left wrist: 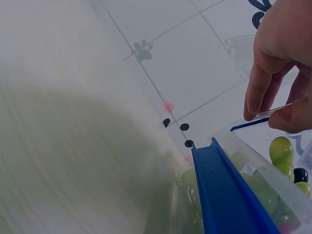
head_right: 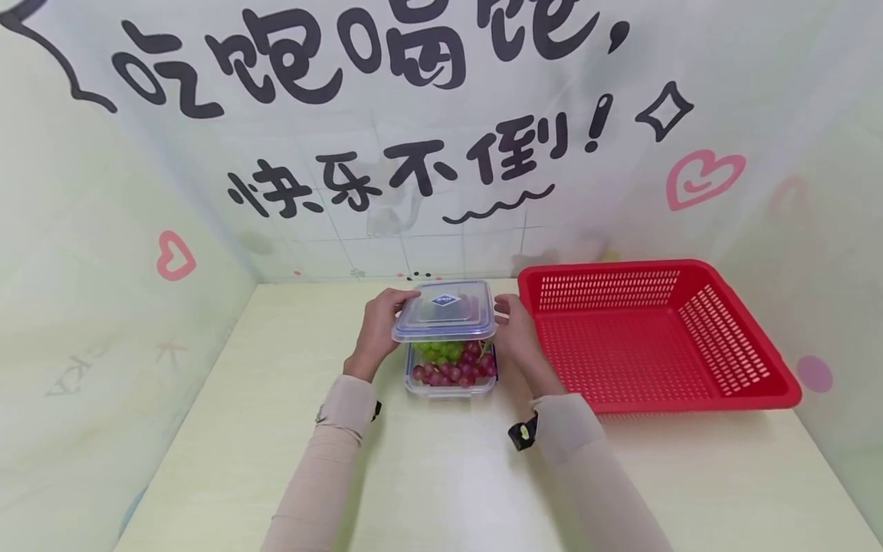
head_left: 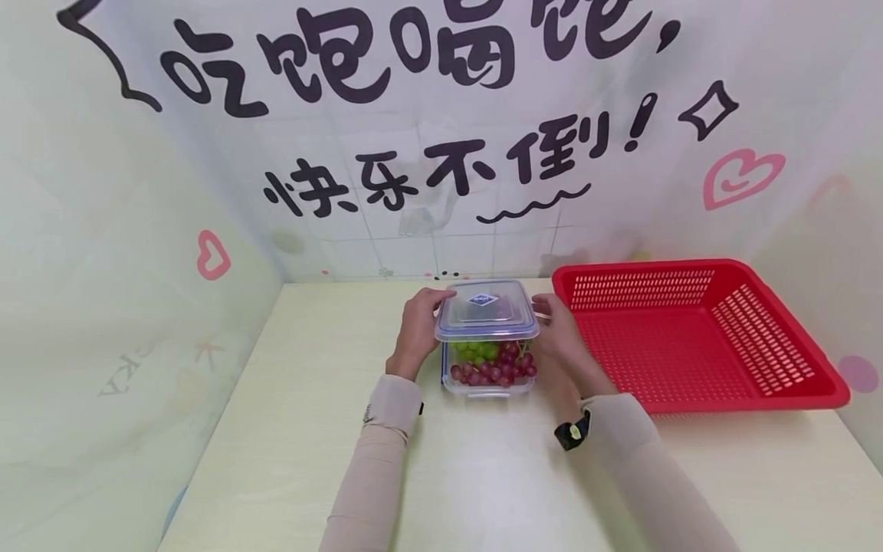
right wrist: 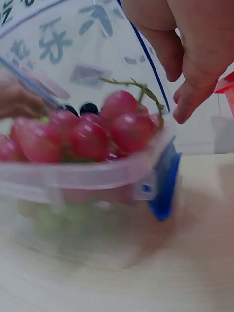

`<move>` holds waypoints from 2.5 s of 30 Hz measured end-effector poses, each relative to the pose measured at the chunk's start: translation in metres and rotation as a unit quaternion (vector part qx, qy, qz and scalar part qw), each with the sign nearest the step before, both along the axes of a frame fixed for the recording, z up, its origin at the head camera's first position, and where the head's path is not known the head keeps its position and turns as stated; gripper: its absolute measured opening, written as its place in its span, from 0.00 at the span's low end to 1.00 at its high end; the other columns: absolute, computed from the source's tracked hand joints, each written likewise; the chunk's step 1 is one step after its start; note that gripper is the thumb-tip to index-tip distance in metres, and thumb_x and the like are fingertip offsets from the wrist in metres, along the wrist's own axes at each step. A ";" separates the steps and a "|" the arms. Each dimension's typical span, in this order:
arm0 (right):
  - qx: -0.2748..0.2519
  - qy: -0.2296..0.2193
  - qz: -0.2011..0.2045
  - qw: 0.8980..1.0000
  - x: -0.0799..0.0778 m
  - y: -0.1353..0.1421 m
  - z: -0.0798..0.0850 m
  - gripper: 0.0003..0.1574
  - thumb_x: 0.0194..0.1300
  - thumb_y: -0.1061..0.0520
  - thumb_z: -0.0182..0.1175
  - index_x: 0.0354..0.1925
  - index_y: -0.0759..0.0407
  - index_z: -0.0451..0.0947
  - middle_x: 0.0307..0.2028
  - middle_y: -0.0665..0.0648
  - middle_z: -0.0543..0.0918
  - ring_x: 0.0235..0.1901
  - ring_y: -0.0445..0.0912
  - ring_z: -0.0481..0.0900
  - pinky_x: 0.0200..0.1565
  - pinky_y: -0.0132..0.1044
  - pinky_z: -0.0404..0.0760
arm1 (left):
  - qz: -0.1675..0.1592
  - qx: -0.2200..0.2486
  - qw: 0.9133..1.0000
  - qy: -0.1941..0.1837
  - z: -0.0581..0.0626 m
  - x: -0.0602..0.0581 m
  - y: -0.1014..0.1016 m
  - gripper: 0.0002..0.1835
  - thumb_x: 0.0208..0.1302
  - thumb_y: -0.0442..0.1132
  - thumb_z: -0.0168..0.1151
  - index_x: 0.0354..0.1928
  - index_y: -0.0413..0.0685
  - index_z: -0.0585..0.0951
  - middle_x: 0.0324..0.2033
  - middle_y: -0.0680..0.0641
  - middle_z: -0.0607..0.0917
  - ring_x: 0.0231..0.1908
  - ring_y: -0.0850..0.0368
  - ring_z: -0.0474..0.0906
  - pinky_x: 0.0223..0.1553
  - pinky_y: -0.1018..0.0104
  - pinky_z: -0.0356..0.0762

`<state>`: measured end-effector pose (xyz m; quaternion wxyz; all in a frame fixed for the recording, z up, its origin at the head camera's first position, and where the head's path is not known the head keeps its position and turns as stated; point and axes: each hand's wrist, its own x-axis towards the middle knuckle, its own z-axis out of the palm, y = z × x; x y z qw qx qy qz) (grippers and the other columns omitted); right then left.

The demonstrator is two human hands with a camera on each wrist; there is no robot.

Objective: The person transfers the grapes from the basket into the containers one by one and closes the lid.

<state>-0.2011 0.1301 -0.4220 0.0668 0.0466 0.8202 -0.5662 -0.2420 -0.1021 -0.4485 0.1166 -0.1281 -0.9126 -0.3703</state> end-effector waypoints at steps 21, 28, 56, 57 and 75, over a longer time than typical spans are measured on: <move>-0.126 -0.027 -0.062 0.990 0.037 -0.011 -0.013 0.39 0.80 0.38 0.30 0.78 0.57 0.50 0.74 0.62 0.59 0.74 0.55 0.54 0.73 0.52 0.51 | 0.017 0.033 0.999 -0.010 -0.011 0.006 0.001 0.17 0.65 0.28 0.63 0.54 0.45 0.85 0.48 0.41 0.83 0.51 0.45 0.80 0.56 0.56 0.78; -0.135 0.030 -0.057 0.989 0.046 -0.018 -0.023 0.39 0.80 0.38 0.26 0.78 0.56 0.49 0.76 0.60 0.56 0.76 0.51 0.50 0.75 0.50 0.46 | 0.012 0.026 0.999 0.018 -0.016 0.006 0.000 0.16 0.67 0.27 0.59 0.53 0.43 0.85 0.48 0.40 0.83 0.51 0.44 0.81 0.56 0.54 0.77; -0.205 0.008 -0.121 0.971 0.040 -0.027 -0.036 0.29 0.77 0.64 0.43 0.73 0.61 0.55 0.78 0.57 0.51 0.77 0.48 0.49 0.72 0.40 0.54 | -0.043 0.054 0.997 0.015 -0.029 0.009 -0.012 0.22 0.68 0.19 0.50 0.58 0.41 0.82 0.55 0.40 0.81 0.58 0.45 0.78 0.61 0.56 0.73; -0.202 0.008 -0.121 0.972 0.039 -0.027 -0.036 0.29 0.77 0.64 0.43 0.73 0.61 0.56 0.78 0.57 0.51 0.77 0.49 0.49 0.72 0.40 0.55 | -0.034 0.081 0.996 0.005 -0.030 0.010 -0.012 0.21 0.69 0.20 0.51 0.59 0.41 0.81 0.55 0.40 0.82 0.57 0.46 0.79 0.60 0.56 0.75; -0.164 0.015 -0.100 0.981 0.036 -0.025 -0.036 0.28 0.76 0.66 0.44 0.71 0.63 0.60 0.77 0.56 0.54 0.76 0.48 0.50 0.72 0.39 0.55 | 0.103 0.152 0.970 -0.161 -0.009 0.030 0.000 0.27 0.64 0.48 0.67 0.60 0.39 0.78 0.37 0.42 0.88 0.38 0.50 0.85 0.40 0.57 0.82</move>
